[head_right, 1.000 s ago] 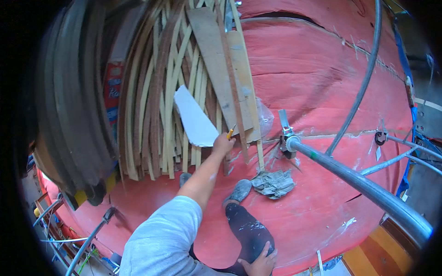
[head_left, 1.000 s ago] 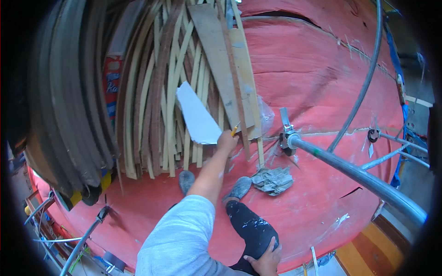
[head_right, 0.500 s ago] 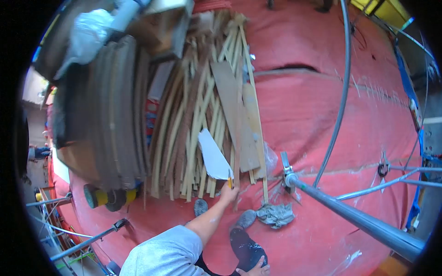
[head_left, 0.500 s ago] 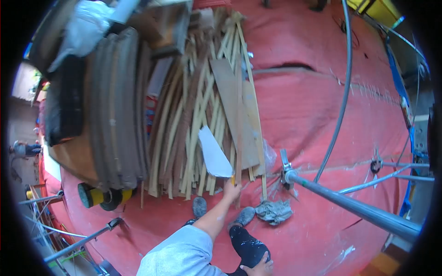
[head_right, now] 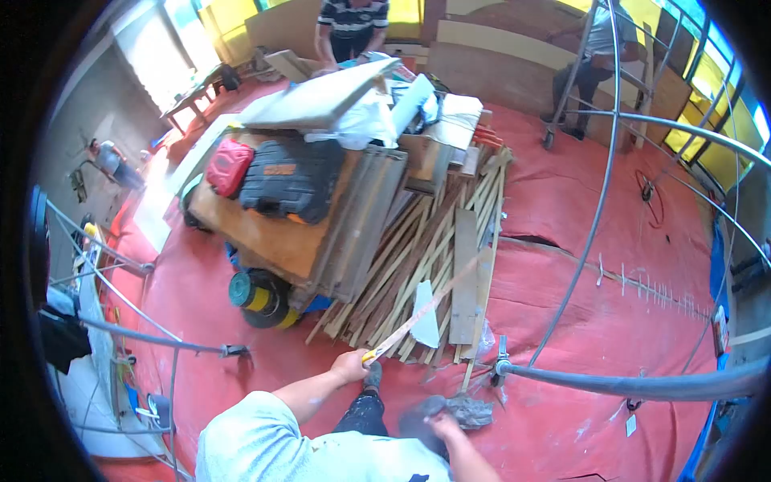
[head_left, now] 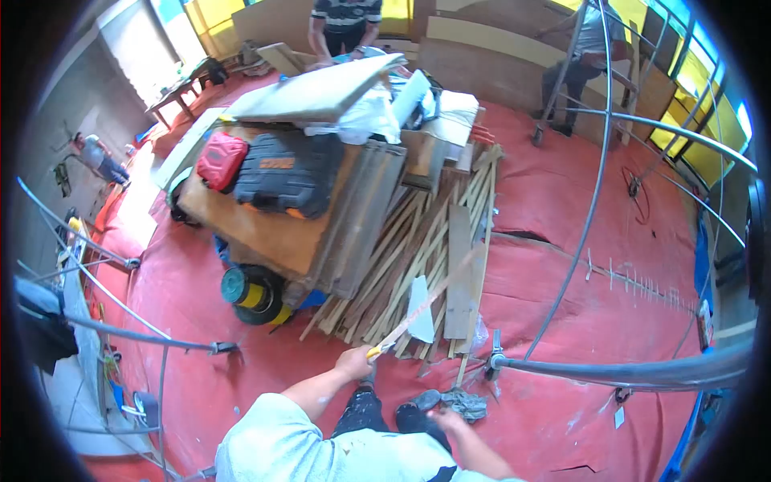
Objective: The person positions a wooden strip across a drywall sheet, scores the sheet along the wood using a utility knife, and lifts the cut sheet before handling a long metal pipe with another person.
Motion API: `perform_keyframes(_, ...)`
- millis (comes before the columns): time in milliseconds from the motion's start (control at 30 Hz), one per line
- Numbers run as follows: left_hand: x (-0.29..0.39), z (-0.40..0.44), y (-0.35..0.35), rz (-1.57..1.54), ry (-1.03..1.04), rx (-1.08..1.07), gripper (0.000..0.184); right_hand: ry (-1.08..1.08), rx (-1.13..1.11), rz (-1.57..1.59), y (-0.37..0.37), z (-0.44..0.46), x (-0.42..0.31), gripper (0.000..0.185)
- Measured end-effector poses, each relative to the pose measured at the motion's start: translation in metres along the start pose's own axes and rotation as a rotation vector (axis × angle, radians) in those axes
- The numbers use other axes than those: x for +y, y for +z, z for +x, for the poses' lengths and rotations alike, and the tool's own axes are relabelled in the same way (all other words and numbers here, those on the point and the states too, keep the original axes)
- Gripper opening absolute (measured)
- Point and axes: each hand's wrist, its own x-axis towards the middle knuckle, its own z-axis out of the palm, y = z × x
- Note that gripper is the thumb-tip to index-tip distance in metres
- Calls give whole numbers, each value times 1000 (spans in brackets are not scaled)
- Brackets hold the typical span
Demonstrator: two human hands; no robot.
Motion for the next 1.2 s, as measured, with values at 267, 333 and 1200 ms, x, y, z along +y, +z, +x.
perform_keyframes(267, -51, -167, -33, -128, 288, 153, 45, 170, 50, 922, -60, 12, -123, 57)
perform_keyframes(333, -63, -193, -40, -169, 320, 162, 47, 24, -92, 1125, -58, 15, -140, 79)
perform_keyframes(1200, -74, -151, -8, -91, 36, 178, 41, 196, 19, 287, 53, 22, -4, 36)
